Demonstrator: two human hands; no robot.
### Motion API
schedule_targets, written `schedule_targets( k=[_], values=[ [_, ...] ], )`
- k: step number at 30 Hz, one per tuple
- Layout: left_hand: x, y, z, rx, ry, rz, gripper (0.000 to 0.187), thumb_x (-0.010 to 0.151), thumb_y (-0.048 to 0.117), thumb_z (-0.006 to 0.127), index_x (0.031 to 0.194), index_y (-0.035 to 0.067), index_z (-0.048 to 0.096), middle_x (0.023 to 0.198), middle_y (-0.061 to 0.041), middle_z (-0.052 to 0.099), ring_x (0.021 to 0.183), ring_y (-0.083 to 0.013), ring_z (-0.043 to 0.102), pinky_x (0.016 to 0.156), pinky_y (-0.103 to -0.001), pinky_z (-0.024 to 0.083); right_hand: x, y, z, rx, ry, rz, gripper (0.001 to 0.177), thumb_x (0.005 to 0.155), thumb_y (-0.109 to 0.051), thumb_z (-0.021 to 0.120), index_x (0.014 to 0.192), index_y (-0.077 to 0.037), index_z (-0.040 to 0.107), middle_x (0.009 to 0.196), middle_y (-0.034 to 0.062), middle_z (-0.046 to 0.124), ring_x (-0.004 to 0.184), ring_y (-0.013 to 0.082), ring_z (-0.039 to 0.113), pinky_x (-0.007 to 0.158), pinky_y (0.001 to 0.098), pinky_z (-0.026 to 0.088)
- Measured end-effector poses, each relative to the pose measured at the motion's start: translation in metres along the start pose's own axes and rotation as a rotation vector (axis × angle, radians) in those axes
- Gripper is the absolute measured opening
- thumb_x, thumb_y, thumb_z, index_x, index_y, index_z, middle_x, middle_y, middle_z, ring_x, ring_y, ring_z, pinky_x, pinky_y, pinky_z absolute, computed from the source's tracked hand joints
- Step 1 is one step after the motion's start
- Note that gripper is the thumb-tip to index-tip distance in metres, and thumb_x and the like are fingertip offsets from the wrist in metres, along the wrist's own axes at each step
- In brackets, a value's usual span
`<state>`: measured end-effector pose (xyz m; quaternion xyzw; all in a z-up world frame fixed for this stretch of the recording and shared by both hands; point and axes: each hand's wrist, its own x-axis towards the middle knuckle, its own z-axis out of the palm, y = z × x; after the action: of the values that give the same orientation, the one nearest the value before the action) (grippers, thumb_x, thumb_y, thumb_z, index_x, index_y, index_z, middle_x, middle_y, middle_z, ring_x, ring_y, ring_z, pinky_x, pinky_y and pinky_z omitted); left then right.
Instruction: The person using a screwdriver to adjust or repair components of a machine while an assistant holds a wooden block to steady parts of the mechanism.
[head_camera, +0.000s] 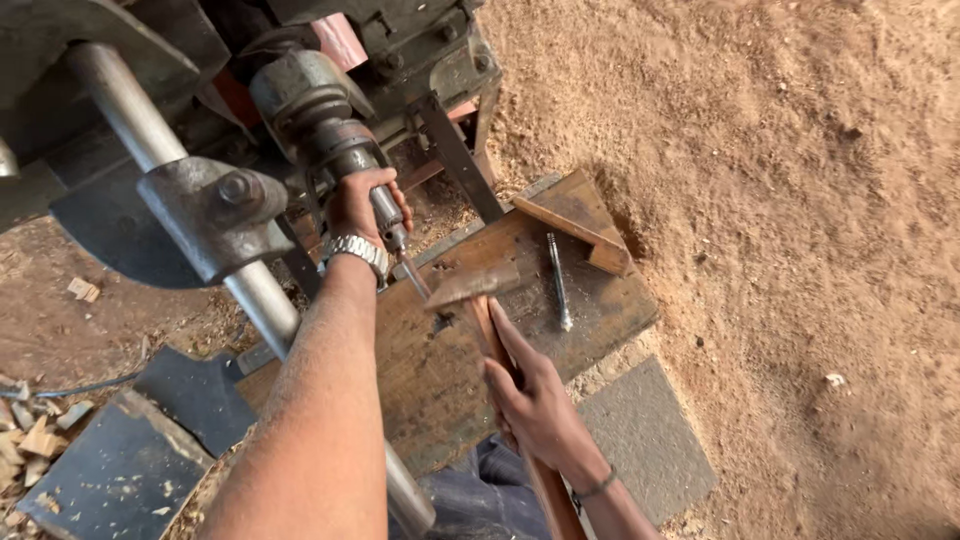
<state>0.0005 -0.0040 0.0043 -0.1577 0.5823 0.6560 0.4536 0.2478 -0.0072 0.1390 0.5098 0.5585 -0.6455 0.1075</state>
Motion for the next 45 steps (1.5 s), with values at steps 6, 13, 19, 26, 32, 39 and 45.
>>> schedule_targets(
  k=[6, 13, 19, 26, 32, 39, 45],
  values=[
    [0.008, -0.002, 0.005, -0.047, -0.079, -0.013, 0.018, 0.076, 0.016, 0.073, 0.08, 0.005, 0.059, 0.06, -0.008, 0.063, 0.043, -0.0195, 0.061, 0.039, -0.034, 0.054, -0.006, 0.009, 0.001, 0.08, -0.027, -0.1, 0.072, 0.099, -0.022, 0.052, 0.164, -0.028, 0.022, 0.078, 0.0091, 0.062, 0.046, 0.0134, 0.049, 0.04, 0.0303, 0.05],
    [0.011, -0.006, -0.005, 0.006, -0.035, 0.003, 0.017, 0.077, 0.015, 0.073, 0.084, 0.004, 0.062, 0.062, -0.007, 0.066, 0.044, -0.0185, 0.061, 0.042, -0.034, 0.056, -0.001, -0.015, 0.008, -0.027, 0.04, -0.08, 0.07, 0.1, -0.026, 0.053, 0.163, -0.027, 0.023, 0.086, 0.0097, 0.072, 0.052, 0.0116, 0.051, 0.045, 0.0296, 0.05],
    [0.004, 0.002, 0.006, 0.011, -0.06, 0.033, 0.017, 0.077, 0.015, 0.072, 0.083, 0.003, 0.062, 0.061, -0.008, 0.065, 0.043, -0.019, 0.062, 0.04, -0.034, 0.055, 0.003, 0.002, 0.002, -0.087, 0.026, -0.136, 0.071, 0.098, -0.026, 0.053, 0.163, -0.028, 0.024, 0.095, 0.0101, 0.072, 0.053, 0.0134, 0.054, 0.047, 0.0318, 0.055],
    [0.003, 0.0, 0.003, 0.007, 0.004, -0.015, 0.014, 0.075, 0.015, 0.072, 0.079, 0.004, 0.063, 0.059, -0.009, 0.065, 0.042, -0.0197, 0.061, 0.039, -0.034, 0.054, 0.02, 0.024, 0.007, -0.175, 0.088, -0.309, 0.07, 0.102, -0.023, 0.054, 0.164, -0.028, 0.022, 0.114, 0.0202, 0.068, 0.062, 0.0145, 0.06, 0.055, 0.0369, 0.059],
    [0.003, 0.005, 0.008, 0.023, 0.009, -0.025, 0.015, 0.076, 0.015, 0.072, 0.078, 0.004, 0.062, 0.059, -0.009, 0.064, 0.042, -0.0215, 0.06, 0.038, -0.036, 0.053, -0.006, -0.014, 0.004, -0.184, 0.047, -0.126, 0.073, 0.098, -0.025, 0.054, 0.163, -0.032, 0.022, 0.105, 0.015, 0.078, 0.053, 0.0125, 0.057, 0.051, 0.0356, 0.058],
    [0.014, -0.005, -0.001, 0.006, -0.007, -0.053, 0.013, 0.076, 0.015, 0.07, 0.076, 0.004, 0.063, 0.059, -0.009, 0.063, 0.044, -0.021, 0.062, 0.04, -0.036, 0.054, 0.005, -0.009, 0.002, -0.182, 0.038, -0.223, 0.073, 0.098, -0.021, 0.054, 0.163, -0.028, 0.023, 0.104, 0.0176, 0.074, 0.054, 0.0119, 0.057, 0.051, 0.0353, 0.059],
    [0.015, -0.006, 0.0, 0.059, -0.037, -0.012, 0.015, 0.078, 0.016, 0.07, 0.078, 0.004, 0.061, 0.06, -0.008, 0.064, 0.043, -0.0201, 0.061, 0.04, -0.035, 0.055, 0.001, 0.018, 0.001, -0.243, 0.058, -0.047, 0.07, 0.098, -0.025, 0.053, 0.161, -0.031, 0.023, 0.106, 0.0068, 0.072, 0.052, 0.0133, 0.057, 0.05, 0.037, 0.058]
  ],
)
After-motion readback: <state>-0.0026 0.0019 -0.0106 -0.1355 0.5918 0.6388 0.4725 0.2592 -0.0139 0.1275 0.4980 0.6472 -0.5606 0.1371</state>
